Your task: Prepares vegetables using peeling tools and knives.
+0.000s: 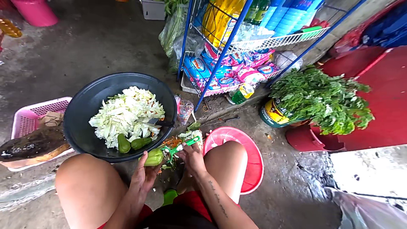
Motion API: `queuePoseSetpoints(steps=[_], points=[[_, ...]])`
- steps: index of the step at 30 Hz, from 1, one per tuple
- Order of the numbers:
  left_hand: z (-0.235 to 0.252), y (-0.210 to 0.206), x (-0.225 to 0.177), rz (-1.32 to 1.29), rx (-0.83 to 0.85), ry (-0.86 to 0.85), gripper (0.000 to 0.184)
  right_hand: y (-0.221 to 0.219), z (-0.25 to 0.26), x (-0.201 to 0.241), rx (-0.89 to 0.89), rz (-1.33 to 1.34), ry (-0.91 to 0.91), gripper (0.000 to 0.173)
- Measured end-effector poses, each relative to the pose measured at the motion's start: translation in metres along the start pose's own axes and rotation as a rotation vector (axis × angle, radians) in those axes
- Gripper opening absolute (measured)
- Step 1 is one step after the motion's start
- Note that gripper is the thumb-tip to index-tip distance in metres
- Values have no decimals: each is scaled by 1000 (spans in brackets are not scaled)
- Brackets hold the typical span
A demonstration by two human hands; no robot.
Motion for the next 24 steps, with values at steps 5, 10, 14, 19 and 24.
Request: queuePoseSetpoints(steps=[5, 10, 14, 19, 24], points=[[-14, -1, 4, 92, 54, 93, 38, 2, 5, 12, 35, 44, -41, 23], [-19, -1, -4, -7, -23, -19, 32, -1, -1, 10, 52, 129, -76, 21], [-17, -4, -7, 154, 162, 2, 15, -7, -2, 9, 139, 122, -108, 20], [38, 9, -39, 309, 59, -304, 41, 4, 34, 17, 105, -113, -12, 28], [72, -3, -94, 631, -59, -500, 37, 24, 52, 27, -63, 2, -44, 39]])
Point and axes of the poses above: each hand's wrist, its own z-axis towards the middle knuckle, its own y-axis out of the back of the hand, x = y × z, the point moved 5 cm from there along z, towards the middle knuckle, and after that the axes turned 6 degrees about x, right-handed, at the moved point
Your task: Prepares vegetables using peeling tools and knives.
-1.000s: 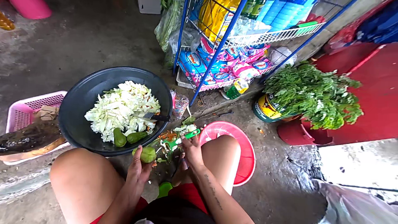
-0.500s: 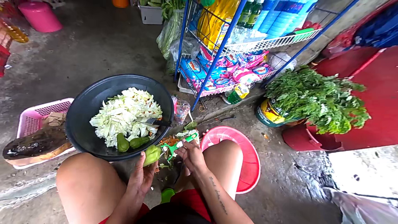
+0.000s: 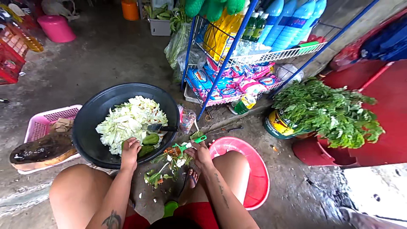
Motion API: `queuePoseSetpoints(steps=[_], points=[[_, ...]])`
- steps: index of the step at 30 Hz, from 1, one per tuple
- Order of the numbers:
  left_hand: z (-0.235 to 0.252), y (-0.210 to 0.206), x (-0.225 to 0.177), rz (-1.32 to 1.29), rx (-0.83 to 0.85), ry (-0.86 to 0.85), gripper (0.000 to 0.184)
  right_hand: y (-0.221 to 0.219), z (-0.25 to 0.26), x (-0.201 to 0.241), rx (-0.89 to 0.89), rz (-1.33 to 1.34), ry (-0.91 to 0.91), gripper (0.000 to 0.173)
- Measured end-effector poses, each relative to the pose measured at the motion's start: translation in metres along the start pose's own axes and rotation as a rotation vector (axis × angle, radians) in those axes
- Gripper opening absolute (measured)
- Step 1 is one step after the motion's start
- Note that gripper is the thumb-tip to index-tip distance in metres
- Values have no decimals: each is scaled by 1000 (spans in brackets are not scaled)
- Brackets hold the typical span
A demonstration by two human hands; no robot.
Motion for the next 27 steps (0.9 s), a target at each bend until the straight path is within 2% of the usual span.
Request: queuePoseSetpoints(steps=[3, 6, 8, 12, 15, 19, 22, 25, 27], points=[[38, -2, -3, 529, 133, -28, 33, 7, 2, -4, -13, 31, -13, 36], [63, -23, 7, 1173, 450, -147, 32, 3, 7, -9, -17, 42, -28, 32], [74, -40, 25, 1356, 590, -120, 36, 0, 10, -11, 9, -2, -23, 29], [105, -58, 57, 1382, 515, 61, 66, 1, 21, -16, 53, -71, 4, 25], [125, -69, 72, 1467, 518, 113, 75, 4, 26, -12, 46, -44, 7, 24], [127, -86, 76, 1532, 606, 75, 77, 5, 29, -7, -18, 117, -33, 27], [126, -88, 79, 1558, 649, 115, 82, 6, 31, -9, -53, 289, -87, 29], [125, -85, 78, 1555, 664, 95, 80, 4, 29, -6, -3, 415, -85, 18], [118, -77, 73, 1454, 626, 95, 77, 4, 27, -5, 59, 470, -85, 15]])
Point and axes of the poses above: each hand's wrist, its own z-axis towards the middle knuckle, its own y-axis out of the back of the hand, x = y × z, the point moved 5 cm from there along z, towards the middle knuckle, and after that the axes turned 6 degrees about x, right-handed, at the moved point
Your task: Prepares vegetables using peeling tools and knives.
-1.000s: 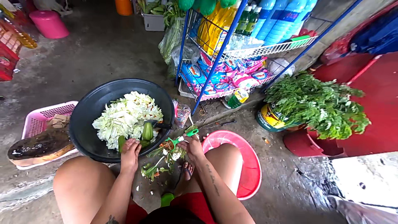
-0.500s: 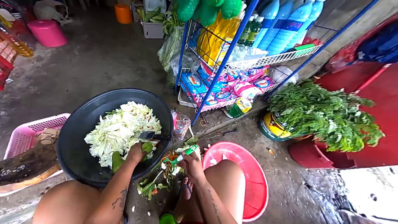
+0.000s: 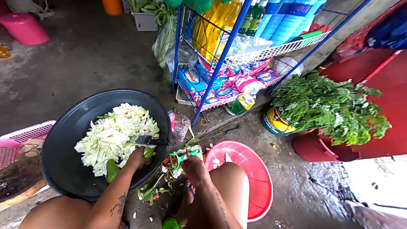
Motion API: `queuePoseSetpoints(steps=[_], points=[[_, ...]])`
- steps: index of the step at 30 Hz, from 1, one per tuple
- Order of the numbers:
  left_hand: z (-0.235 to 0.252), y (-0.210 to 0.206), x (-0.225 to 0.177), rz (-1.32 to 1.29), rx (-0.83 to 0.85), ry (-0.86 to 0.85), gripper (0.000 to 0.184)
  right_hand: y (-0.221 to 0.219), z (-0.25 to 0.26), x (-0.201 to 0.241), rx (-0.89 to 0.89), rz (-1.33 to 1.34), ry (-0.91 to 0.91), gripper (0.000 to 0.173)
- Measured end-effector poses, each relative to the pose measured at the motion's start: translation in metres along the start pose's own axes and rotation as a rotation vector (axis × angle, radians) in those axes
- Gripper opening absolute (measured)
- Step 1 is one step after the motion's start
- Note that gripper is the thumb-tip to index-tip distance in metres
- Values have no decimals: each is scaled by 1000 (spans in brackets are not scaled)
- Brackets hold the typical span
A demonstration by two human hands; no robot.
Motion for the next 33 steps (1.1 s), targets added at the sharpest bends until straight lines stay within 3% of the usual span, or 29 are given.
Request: queuePoseSetpoints(steps=[4, 8, 10, 12, 15, 19, 21, 25, 30, 33], points=[[-38, 15, 11, -410, -101, -63, 76, -6, -8, 4, 114, 31, -8, 13], [-82, 12, 13, -1090, -125, -217, 74, -15, -16, 6, 81, -21, -66, 23], [-107, 11, -2, -1327, -58, -322, 85, -19, -20, 3, 49, -56, -95, 28], [-126, 10, -22, -1415, 4, -396, 101, -25, -24, 3, 111, -63, -74, 23], [-148, 7, -49, -1312, 32, -439, 92, -41, -34, 11, 275, -104, 43, 36], [-171, 12, -72, -661, -109, -355, 77, -61, -52, 20, 414, -560, 248, 42], [-178, 10, -79, -491, -195, -346, 77, -68, -59, 13, 510, -744, 257, 42], [-185, 3, -80, -452, -206, -352, 76, -70, -56, 2, 538, -793, 182, 39], [-200, -10, -70, -612, -163, -442, 76, -26, -12, 34, 160, -634, 219, 46], [-196, -15, -61, -628, -159, -379, 77, -40, -33, 28, 219, -588, 150, 43]])
Point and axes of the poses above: each hand's wrist, its own z-axis towards the middle knuckle, its own y-axis out of the back of the hand, x = y × z, the point moved 5 cm from there along z, towards the middle knuckle, and after that the axes turned 6 degrees about x, right-handed, at the moved point
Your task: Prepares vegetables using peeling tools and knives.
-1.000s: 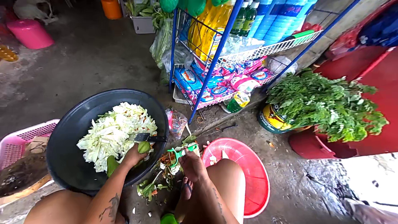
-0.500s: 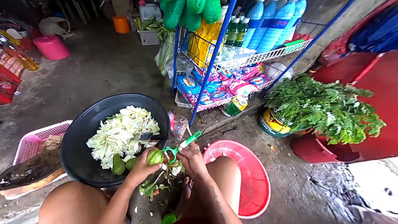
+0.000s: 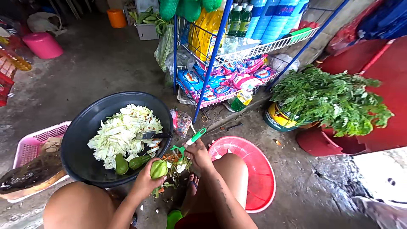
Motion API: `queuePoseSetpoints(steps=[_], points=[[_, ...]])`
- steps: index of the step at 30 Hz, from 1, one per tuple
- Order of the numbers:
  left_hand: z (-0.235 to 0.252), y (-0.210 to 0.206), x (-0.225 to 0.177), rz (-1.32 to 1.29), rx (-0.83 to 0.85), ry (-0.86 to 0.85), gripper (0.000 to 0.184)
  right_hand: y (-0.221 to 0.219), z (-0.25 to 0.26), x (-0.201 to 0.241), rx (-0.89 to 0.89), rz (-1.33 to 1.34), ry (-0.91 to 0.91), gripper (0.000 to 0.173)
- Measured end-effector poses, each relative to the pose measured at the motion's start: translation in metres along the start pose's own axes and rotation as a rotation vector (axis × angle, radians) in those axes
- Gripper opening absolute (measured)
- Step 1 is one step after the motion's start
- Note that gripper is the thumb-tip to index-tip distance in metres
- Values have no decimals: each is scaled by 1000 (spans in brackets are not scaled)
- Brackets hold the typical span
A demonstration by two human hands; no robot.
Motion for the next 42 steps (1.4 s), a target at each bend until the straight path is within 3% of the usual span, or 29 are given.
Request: queuePoseSetpoints(steps=[4, 8, 11, 14, 19, 22, 25, 28, 30, 33, 37, 39, 42], points=[[2, -3, 2, -35, 37, 30, 78, -34, -17, -17, 257, -7, -64, 36], [-8, -8, 8, -469, 109, 55, 78, 3, 7, -16, -11, 10, -21, 41], [-9, -12, 15, -734, 137, 104, 83, -13, -6, -5, 63, 36, -38, 40], [-6, -15, 19, -743, 139, 121, 85, -39, -20, -12, 258, -18, -63, 39], [-7, -15, 22, -813, 160, 108, 91, -12, 3, -16, 89, -35, -1, 44], [-6, -17, 25, -888, 149, 152, 98, -34, -16, -16, 240, -43, -4, 41], [-7, -20, 27, -912, 164, 168, 84, -36, -15, -23, 280, -110, 50, 41], [-12, -19, 19, -805, 185, 132, 77, 3, 8, -15, 1, -181, 151, 47], [-10, -13, 12, -508, 109, 69, 79, 16, 12, -6, -100, -156, 139, 47], [-6, -7, 5, 17, -63, -16, 82, -6, -7, 2, 12, -143, 82, 45], [-8, -11, -3, 247, -140, 23, 73, -46, -32, -18, 262, -143, 9, 42], [-9, -11, -4, 272, -128, 41, 73, -43, -28, -21, 240, -171, 27, 41], [-17, -11, -7, 324, -164, 0, 72, -12, -11, -16, 29, -210, 65, 46]])
Point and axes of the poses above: each hand's wrist, its own z-axis towards the middle knuckle, its own y-axis out of the back of the hand, x = y × z, the point moved 5 cm from there along z, towards the middle knuckle, and after that the axes turned 6 degrees about x, right-handed, at the moved point
